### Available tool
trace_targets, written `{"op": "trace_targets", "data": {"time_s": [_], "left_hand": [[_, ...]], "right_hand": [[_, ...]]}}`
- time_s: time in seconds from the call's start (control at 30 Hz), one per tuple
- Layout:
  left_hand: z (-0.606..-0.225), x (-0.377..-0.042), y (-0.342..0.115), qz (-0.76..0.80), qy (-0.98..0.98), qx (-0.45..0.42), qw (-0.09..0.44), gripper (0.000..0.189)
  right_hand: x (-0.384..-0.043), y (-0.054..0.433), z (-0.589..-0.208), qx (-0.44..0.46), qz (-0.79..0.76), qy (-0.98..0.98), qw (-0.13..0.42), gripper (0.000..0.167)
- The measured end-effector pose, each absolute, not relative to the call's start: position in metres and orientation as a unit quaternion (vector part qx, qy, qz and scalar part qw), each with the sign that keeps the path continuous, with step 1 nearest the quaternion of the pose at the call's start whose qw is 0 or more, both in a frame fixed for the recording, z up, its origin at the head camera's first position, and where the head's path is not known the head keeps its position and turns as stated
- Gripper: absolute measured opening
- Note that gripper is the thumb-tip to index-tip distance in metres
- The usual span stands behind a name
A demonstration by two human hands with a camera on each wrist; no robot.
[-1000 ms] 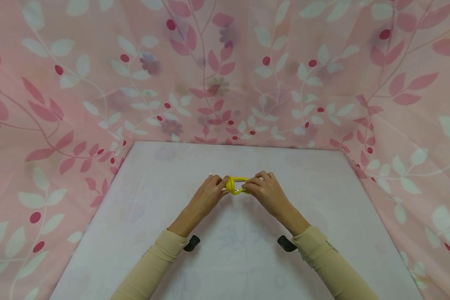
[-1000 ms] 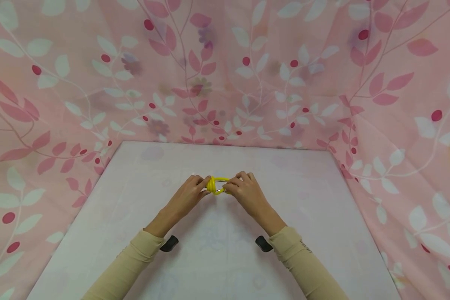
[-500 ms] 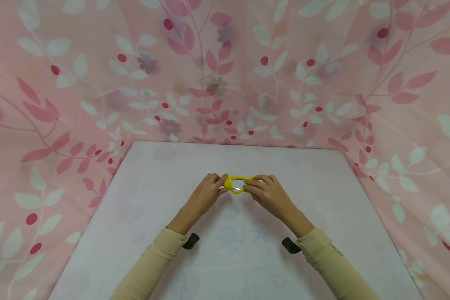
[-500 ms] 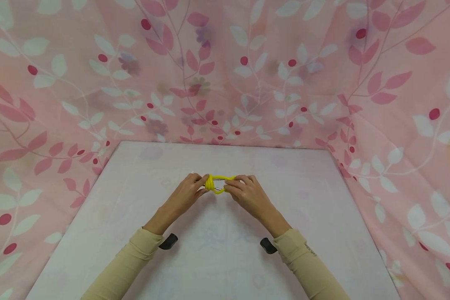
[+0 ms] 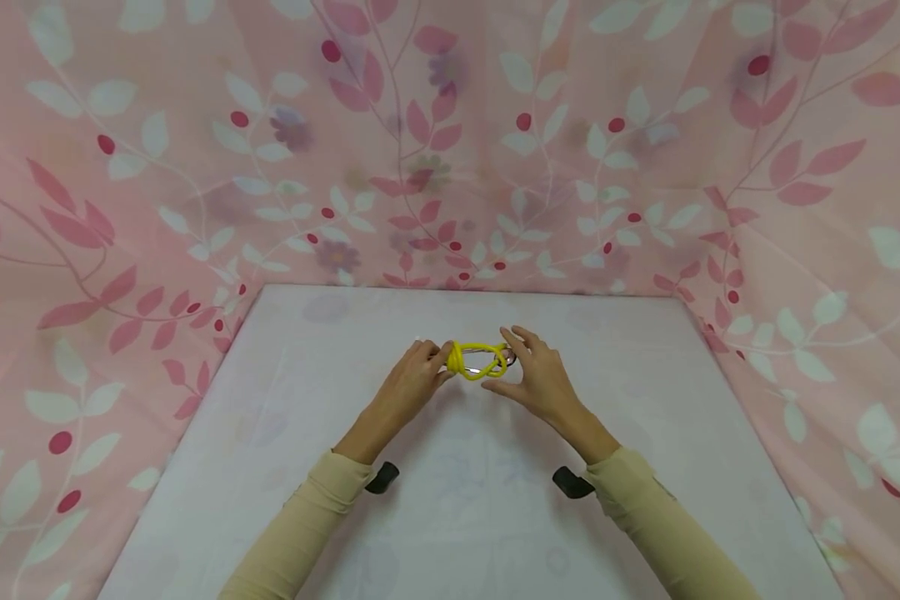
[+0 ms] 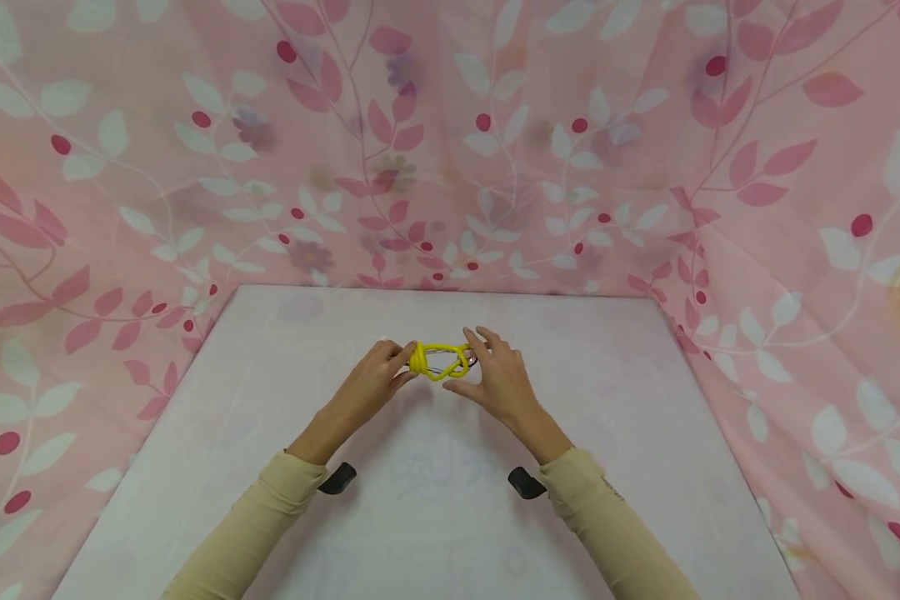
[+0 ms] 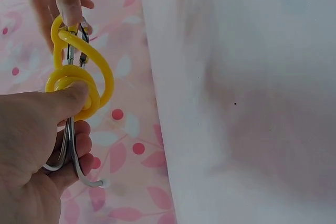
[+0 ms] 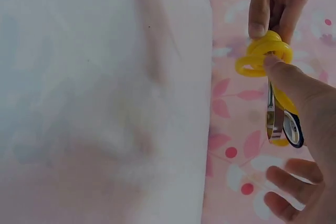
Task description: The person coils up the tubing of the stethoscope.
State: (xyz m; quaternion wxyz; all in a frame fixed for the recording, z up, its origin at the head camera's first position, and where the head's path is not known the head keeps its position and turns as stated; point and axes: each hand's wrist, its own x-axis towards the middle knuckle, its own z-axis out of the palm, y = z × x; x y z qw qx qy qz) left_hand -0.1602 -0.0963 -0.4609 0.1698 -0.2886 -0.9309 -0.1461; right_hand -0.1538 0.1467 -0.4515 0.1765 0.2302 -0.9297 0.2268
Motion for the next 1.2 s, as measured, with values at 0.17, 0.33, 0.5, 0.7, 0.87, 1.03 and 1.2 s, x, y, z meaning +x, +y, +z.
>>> {"op": "trace_targets", "data": {"time_s": [0.17, 0.33, 0.5, 0.7, 0.87, 1.03, 1.2], "left_hand": [[-0.462, -0.160, -0.095, -0.152, -0.929, -0.292, 0.166, 0.058], [-0.465, -0.163, -0.100, -0.181, -0.926, -0.294, 0.150, 0.065], [-0.460, -0.168, -0.107, -0.207, -0.923, -0.300, 0.121, 0.073], [-0.456, -0.178, -0.120, -0.204, -0.932, -0.285, 0.089, 0.066], [-0.461, -0.186, -0.129, -0.198, -0.935, -0.277, 0.100, 0.047], [-0.474, -0.193, -0.129, -0.175, -0.939, -0.273, 0.111, 0.039], [-0.492, -0.200, -0.124, -0.161, -0.943, -0.266, 0.120, 0.036]], "right_hand": [[-0.158, 0.142, -0.455, 0.218, 0.270, -0.929, 0.127, 0.072], [-0.161, 0.141, -0.459, 0.217, 0.303, -0.919, 0.125, 0.059], [-0.165, 0.142, -0.464, 0.224, 0.322, -0.908, 0.146, 0.055], [-0.169, 0.146, -0.467, 0.227, 0.325, -0.903, 0.166, 0.057], [-0.171, 0.149, -0.473, 0.225, 0.323, -0.903, 0.173, 0.058], [-0.176, 0.149, -0.482, 0.216, 0.325, -0.905, 0.168, 0.057], [-0.186, 0.148, -0.497, 0.197, 0.332, -0.910, 0.149, 0.055]]}}
